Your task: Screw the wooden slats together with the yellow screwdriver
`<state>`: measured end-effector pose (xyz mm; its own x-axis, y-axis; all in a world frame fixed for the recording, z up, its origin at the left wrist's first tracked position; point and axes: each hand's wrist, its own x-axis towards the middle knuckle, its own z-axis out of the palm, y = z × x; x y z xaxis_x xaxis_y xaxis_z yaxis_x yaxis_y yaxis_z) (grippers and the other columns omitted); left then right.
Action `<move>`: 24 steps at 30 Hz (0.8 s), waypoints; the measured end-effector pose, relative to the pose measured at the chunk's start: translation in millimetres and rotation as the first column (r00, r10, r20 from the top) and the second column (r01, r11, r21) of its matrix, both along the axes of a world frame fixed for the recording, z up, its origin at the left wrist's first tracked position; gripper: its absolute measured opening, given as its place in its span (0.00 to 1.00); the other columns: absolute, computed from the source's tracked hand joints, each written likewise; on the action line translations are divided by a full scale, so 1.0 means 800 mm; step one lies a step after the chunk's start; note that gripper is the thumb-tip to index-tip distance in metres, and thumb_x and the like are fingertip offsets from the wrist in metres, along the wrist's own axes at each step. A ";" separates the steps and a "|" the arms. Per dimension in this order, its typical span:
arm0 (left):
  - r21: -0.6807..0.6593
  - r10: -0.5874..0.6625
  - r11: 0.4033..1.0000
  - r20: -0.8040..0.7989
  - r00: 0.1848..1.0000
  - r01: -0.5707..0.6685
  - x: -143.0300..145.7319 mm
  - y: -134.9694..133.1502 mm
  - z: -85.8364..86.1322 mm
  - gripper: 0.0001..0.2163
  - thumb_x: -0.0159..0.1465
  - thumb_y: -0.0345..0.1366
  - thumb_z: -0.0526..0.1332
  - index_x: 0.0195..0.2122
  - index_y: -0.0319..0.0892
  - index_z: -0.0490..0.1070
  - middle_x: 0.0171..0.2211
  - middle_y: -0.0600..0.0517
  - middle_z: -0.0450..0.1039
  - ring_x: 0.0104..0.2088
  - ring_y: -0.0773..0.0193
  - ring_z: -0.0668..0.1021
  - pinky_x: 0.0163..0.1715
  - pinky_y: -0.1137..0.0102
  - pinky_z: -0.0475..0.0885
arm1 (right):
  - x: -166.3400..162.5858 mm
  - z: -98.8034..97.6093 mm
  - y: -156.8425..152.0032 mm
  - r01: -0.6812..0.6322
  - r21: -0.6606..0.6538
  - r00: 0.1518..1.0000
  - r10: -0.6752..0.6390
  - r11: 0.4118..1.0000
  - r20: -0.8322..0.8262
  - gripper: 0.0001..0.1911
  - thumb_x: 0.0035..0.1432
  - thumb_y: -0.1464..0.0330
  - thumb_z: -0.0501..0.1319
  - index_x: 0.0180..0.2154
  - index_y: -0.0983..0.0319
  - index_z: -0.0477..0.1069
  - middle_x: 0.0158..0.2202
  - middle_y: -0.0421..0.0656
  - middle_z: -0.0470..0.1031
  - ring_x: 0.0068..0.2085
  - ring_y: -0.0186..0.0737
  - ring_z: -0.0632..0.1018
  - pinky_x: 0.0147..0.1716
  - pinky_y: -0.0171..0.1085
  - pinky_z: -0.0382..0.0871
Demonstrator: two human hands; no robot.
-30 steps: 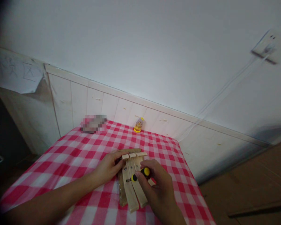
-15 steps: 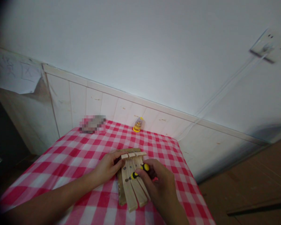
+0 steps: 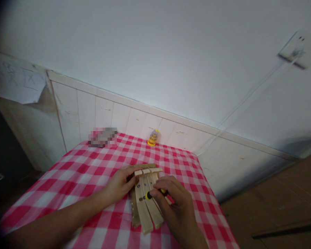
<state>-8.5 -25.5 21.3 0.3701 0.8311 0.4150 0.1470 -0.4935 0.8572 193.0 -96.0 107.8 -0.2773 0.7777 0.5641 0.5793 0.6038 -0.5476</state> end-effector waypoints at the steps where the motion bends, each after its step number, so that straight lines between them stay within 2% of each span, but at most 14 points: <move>1: -0.005 -0.001 1.000 -0.002 1.000 0.001 0.000 0.000 0.000 0.25 0.65 0.27 0.55 0.61 0.54 0.69 0.58 0.56 0.74 0.58 0.60 0.75 0.60 0.64 0.67 | 0.003 0.002 -0.003 0.001 -0.015 1.000 -0.001 1.000 0.029 0.05 0.62 0.67 0.64 0.39 0.57 0.79 0.39 0.47 0.82 0.40 0.45 0.82 0.36 0.39 0.80; 4: -0.018 0.001 1.000 -0.005 1.000 -0.001 0.000 0.001 0.000 0.25 0.64 0.26 0.55 0.61 0.53 0.69 0.59 0.55 0.74 0.57 0.60 0.75 0.59 0.63 0.68 | 0.012 0.004 -0.011 -0.003 -0.055 0.993 0.009 0.999 0.120 0.13 0.63 0.68 0.62 0.50 0.55 0.77 0.47 0.48 0.81 0.46 0.46 0.82 0.40 0.39 0.81; 7: -0.026 0.009 1.000 0.006 1.000 -0.009 0.000 0.001 -0.002 0.25 0.64 0.26 0.55 0.61 0.53 0.69 0.58 0.54 0.74 0.56 0.60 0.76 0.58 0.63 0.69 | 0.013 0.002 -0.012 0.017 -0.067 0.990 -0.007 0.998 0.143 0.13 0.64 0.68 0.61 0.50 0.55 0.76 0.43 0.46 0.83 0.38 0.42 0.84 0.36 0.36 0.81; 11: -0.013 0.009 1.000 0.002 1.000 -0.009 0.000 0.000 -0.002 0.26 0.63 0.25 0.55 0.61 0.53 0.69 0.58 0.55 0.74 0.57 0.59 0.76 0.58 0.63 0.69 | 0.003 -0.004 -0.001 0.132 -0.059 0.987 -0.126 0.989 0.104 0.08 0.62 0.65 0.64 0.43 0.59 0.77 0.32 0.43 0.81 0.28 0.38 0.81 0.26 0.32 0.77; 13: -0.006 0.013 1.000 -0.004 1.000 -0.013 0.000 0.000 -0.002 0.27 0.63 0.24 0.55 0.61 0.54 0.69 0.59 0.55 0.74 0.57 0.60 0.76 0.58 0.64 0.69 | -0.001 -0.008 0.006 0.198 -0.057 0.977 -0.192 0.979 0.094 0.07 0.59 0.63 0.66 0.36 0.59 0.75 0.25 0.39 0.76 0.22 0.35 0.76 0.20 0.31 0.71; 15: -0.003 0.017 1.000 -0.006 1.000 -0.017 0.000 0.000 -0.002 0.28 0.62 0.23 0.55 0.61 0.54 0.68 0.59 0.56 0.74 0.56 0.60 0.76 0.58 0.64 0.69 | -0.003 -0.013 0.011 0.226 -0.043 0.972 -0.222 0.973 0.074 0.09 0.58 0.63 0.67 0.30 0.59 0.72 0.21 0.36 0.70 0.20 0.33 0.72 0.18 0.30 0.68; 17: -0.002 0.018 1.000 -0.006 1.000 -0.018 0.000 0.001 -0.002 0.28 0.62 0.23 0.55 0.62 0.54 0.68 0.59 0.56 0.73 0.57 0.60 0.76 0.58 0.64 0.68 | -0.005 -0.018 0.015 0.191 -0.031 0.982 -0.190 0.981 0.021 0.09 0.59 0.64 0.66 0.29 0.59 0.71 0.24 0.38 0.71 0.23 0.34 0.73 0.21 0.31 0.70; 19: 0.000 0.016 1.000 -0.007 1.000 -0.016 0.000 0.001 -0.001 0.28 0.62 0.24 0.55 0.62 0.54 0.68 0.59 0.55 0.73 0.57 0.60 0.76 0.58 0.64 0.68 | -0.005 -0.022 0.016 0.131 -0.034 0.989 -0.133 0.991 -0.063 0.05 0.59 0.65 0.66 0.35 0.59 0.74 0.30 0.41 0.76 0.28 0.37 0.77 0.26 0.33 0.75; 21: 0.003 0.016 1.000 -0.005 1.000 -0.016 0.000 0.001 -0.001 0.27 0.63 0.24 0.55 0.62 0.53 0.68 0.59 0.55 0.73 0.57 0.60 0.76 0.58 0.64 0.69 | -0.005 -0.022 0.015 0.078 -0.055 0.989 -0.084 0.995 -0.122 0.05 0.60 0.67 0.66 0.40 0.58 0.75 0.34 0.43 0.78 0.31 0.39 0.80 0.30 0.35 0.78; 24: 0.004 0.014 1.000 0.008 1.000 -0.014 0.000 0.000 -0.001 0.26 0.64 0.25 0.55 0.61 0.53 0.69 0.59 0.55 0.74 0.57 0.60 0.76 0.58 0.64 0.69 | -0.001 -0.014 0.007 0.007 -0.099 0.994 -0.018 0.995 -0.104 0.05 0.62 0.67 0.64 0.41 0.57 0.77 0.38 0.45 0.81 0.37 0.42 0.83 0.35 0.37 0.80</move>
